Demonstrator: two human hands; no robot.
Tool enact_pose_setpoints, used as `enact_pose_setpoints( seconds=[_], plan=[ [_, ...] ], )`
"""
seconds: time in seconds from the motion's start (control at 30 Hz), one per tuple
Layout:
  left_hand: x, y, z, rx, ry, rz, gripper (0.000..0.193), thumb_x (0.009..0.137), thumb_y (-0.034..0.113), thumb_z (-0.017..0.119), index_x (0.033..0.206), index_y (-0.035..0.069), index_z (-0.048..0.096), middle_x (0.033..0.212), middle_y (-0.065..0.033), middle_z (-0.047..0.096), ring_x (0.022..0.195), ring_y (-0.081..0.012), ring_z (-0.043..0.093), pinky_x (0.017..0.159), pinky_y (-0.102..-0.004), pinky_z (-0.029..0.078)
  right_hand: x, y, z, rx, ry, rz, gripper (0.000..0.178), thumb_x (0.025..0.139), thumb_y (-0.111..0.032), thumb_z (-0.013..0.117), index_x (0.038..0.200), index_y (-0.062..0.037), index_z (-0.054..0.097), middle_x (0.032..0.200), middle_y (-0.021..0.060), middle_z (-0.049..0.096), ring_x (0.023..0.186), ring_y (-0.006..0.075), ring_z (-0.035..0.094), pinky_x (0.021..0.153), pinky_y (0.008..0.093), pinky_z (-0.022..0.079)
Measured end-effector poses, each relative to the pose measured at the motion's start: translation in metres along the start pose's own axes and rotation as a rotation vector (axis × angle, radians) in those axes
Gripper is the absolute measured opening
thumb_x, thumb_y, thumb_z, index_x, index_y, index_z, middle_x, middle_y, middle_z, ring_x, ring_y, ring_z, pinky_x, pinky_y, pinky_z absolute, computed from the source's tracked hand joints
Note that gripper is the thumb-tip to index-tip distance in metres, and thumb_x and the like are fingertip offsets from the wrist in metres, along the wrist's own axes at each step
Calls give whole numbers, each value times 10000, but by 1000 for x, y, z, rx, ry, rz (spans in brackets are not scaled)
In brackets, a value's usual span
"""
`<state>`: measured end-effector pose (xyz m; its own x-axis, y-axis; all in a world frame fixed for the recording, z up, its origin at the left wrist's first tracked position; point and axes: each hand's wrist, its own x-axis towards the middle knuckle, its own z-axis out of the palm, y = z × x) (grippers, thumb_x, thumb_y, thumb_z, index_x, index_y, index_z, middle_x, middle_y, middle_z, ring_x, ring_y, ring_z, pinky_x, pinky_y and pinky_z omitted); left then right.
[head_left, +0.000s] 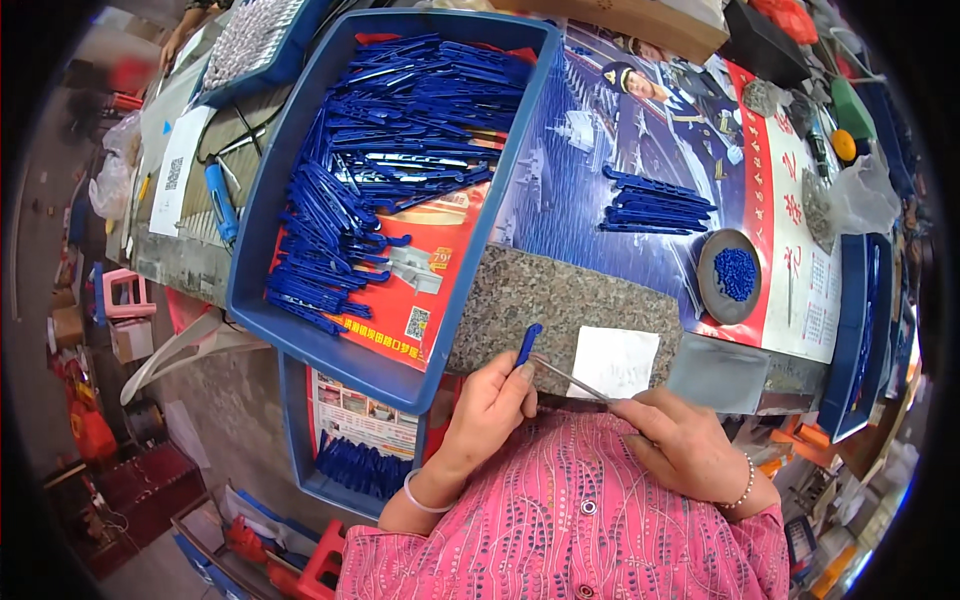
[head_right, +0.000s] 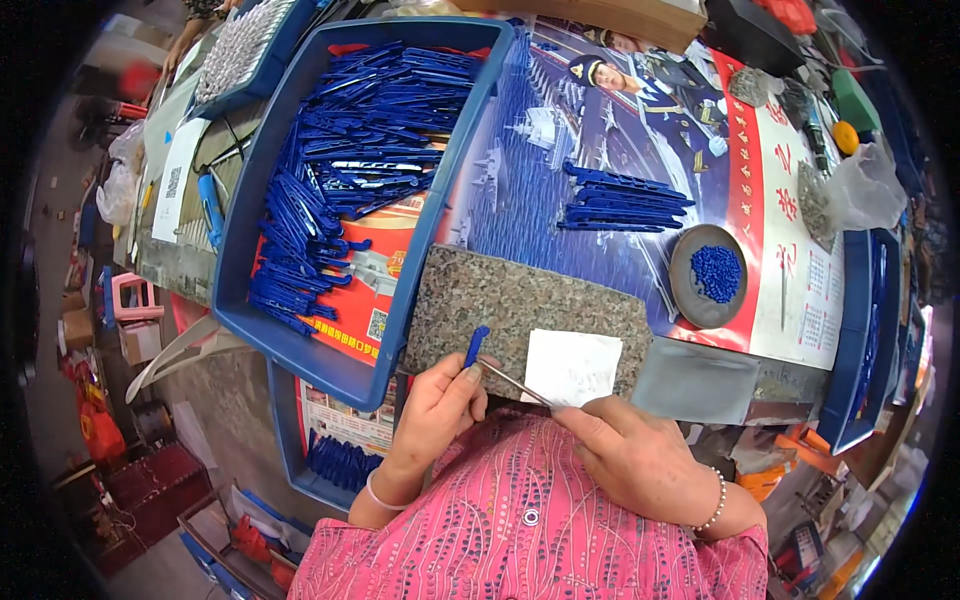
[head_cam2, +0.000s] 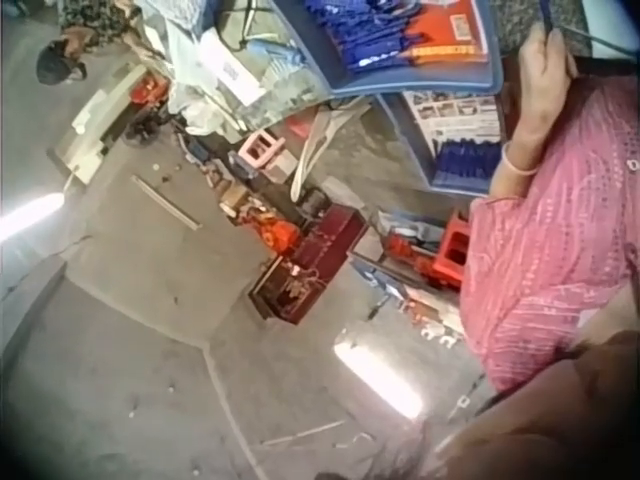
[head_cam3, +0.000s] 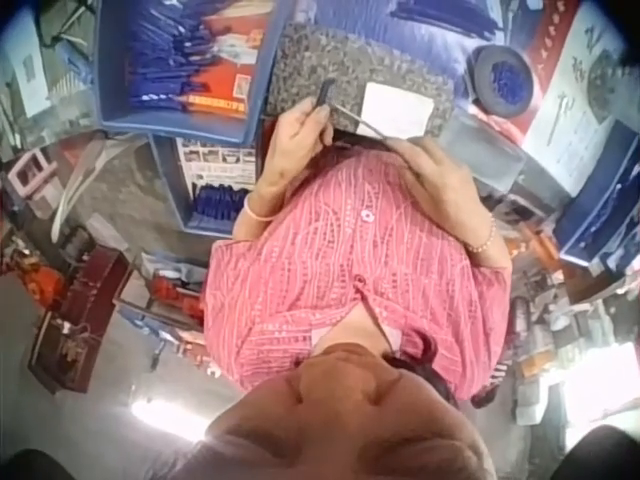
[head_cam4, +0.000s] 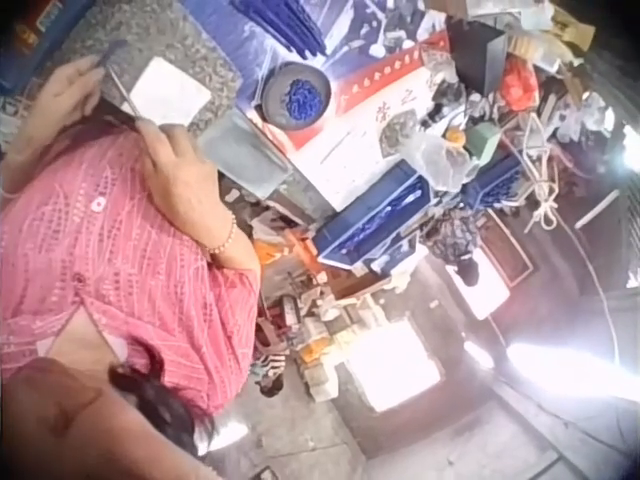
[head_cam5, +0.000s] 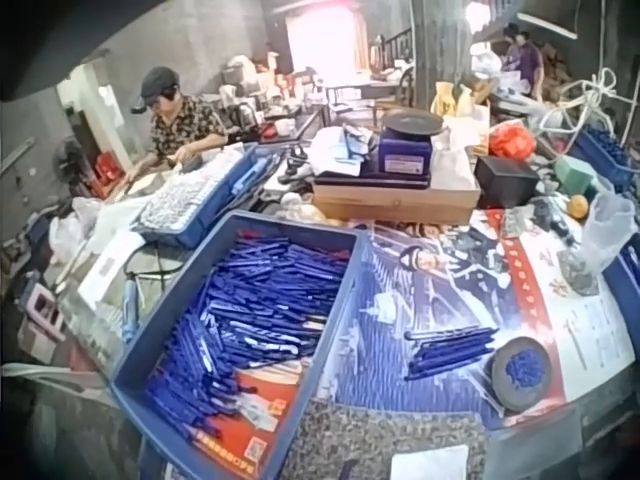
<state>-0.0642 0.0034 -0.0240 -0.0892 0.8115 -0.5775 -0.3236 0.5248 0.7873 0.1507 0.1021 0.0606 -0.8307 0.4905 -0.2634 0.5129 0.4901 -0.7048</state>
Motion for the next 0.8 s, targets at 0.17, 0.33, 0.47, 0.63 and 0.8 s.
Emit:
enact_pose_setpoints(
  seconds=[0.17,0.33,0.47,0.63,0.8],
  plan=[
    [1,3,2,94,23,37,210,969,175,447,939,-2,556,602,-7,521,507,-45,428,465,-209,326,3,-1,-5,-7,-30,20,404,765,-68,635,1161,-67,554,950,120,590,783,291,610,622,375,495],
    [0,4,6,146,57,39,238,965,180,452,903,-19,566,581,-18,526,529,-75,487,491,-242,381,3,3,-4,-14,-26,1,417,767,-71,632,1174,-79,543,963,108,582,784,277,611,598,375,490],
    [-1,6,8,221,83,61,248,967,185,450,929,-24,579,578,-22,529,531,-81,495,496,-247,388,2,3,-5,-26,-21,-5,420,768,-71,630,1178,-86,540,966,96,580,784,262,613,573,371,484],
    [-1,6,10,278,98,73,256,968,190,447,934,-27,579,564,-33,531,528,-89,510,496,-257,398,1,5,-2,-26,3,-16,416,768,-70,628,1174,-90,542,962,94,582,781,257,615,567,368,482],
    [-3,6,14,317,136,137,224,965,175,459,891,-11,560,569,-3,515,497,-49,437,458,-221,342,1,4,-2,-29,11,-27,411,769,-71,625,1170,-89,542,962,98,582,777,258,616,570,366,485]
  ],
)
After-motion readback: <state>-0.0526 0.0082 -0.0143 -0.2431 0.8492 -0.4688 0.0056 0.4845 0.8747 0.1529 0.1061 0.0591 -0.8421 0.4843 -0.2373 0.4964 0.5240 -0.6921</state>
